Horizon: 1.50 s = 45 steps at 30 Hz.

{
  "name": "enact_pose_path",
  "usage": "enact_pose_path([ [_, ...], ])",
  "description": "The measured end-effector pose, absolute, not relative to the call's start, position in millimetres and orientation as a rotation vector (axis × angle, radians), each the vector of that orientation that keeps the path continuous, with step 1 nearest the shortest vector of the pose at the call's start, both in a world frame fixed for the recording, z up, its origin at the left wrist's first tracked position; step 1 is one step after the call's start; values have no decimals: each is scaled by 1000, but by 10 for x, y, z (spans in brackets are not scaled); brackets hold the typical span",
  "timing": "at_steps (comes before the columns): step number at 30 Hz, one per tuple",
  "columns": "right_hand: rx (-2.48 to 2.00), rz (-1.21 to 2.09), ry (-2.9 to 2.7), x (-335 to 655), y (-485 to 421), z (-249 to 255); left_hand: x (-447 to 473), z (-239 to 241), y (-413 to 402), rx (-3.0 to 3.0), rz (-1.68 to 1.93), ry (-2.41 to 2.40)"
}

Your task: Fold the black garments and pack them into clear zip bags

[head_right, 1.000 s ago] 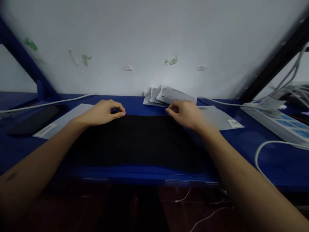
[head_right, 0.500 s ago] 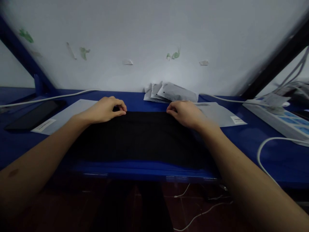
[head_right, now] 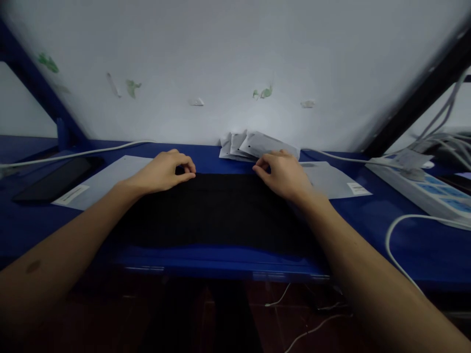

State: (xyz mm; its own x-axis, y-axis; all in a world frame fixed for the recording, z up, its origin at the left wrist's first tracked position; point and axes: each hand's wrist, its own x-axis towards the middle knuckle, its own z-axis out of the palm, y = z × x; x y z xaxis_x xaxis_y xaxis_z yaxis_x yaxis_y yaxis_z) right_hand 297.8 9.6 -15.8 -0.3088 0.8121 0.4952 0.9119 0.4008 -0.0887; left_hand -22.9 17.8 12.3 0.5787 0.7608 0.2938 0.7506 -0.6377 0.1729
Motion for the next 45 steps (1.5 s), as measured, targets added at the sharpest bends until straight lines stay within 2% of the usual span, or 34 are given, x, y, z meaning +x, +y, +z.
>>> enact_pose_path([
  [5, -1641, -136, -2217, 2895, 12, -106, -250, 104, 202, 2779, 476, 1320],
  [13, -1685, -75, -2294, 2902, 29, -130, -251, 94, 212, 2839, 409, 1284],
  [45, -1680, -124, -2282, 2921, 37, -155, -220, 95, 191, 2842, 377, 1303],
])
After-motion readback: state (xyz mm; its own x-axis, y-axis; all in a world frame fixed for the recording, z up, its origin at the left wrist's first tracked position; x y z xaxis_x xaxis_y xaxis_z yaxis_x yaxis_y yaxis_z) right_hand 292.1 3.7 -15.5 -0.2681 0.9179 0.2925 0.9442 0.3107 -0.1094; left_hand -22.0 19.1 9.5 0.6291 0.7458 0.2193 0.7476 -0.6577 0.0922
